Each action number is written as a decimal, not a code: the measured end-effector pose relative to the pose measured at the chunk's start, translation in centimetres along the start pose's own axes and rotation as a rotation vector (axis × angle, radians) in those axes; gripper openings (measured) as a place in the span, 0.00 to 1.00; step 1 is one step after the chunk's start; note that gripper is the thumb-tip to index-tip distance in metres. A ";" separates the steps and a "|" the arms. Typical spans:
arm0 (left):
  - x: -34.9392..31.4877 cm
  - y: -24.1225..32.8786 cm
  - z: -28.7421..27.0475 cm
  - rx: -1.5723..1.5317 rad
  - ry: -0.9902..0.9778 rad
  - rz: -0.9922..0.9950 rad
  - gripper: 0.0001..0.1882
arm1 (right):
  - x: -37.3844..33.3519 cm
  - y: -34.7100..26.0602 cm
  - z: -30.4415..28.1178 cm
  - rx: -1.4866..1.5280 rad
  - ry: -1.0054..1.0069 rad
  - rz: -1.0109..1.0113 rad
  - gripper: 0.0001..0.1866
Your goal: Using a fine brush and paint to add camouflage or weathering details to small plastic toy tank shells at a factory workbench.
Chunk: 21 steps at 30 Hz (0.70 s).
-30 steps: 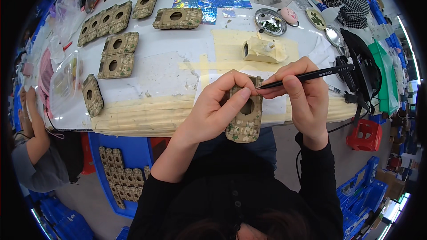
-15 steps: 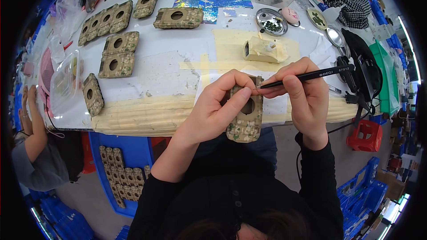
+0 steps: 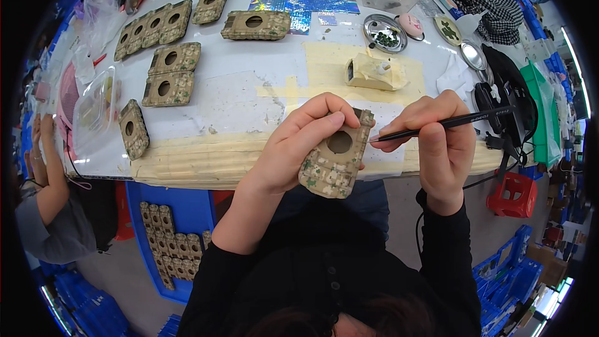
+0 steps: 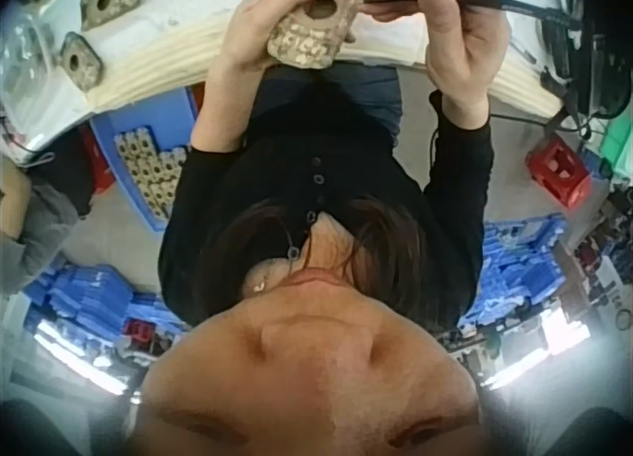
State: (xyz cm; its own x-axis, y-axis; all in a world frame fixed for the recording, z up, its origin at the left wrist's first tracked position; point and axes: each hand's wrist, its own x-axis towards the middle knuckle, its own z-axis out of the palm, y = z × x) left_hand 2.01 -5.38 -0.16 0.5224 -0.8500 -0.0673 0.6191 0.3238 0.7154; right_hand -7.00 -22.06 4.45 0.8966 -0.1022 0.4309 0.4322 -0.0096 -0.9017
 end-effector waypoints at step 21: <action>-0.1 0.8 -1.0 -0.176 -0.142 -0.120 0.12 | -0.1 -0.3 1.4 -0.141 -0.112 0.080 0.05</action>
State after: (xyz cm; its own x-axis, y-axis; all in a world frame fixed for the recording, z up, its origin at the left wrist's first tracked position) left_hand 3.01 -4.64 -0.29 0.3594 -0.9324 -0.0376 0.7709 0.2739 0.5751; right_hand -7.10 -20.62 4.67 0.9361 0.0031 0.3518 0.3485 -0.1458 -0.9259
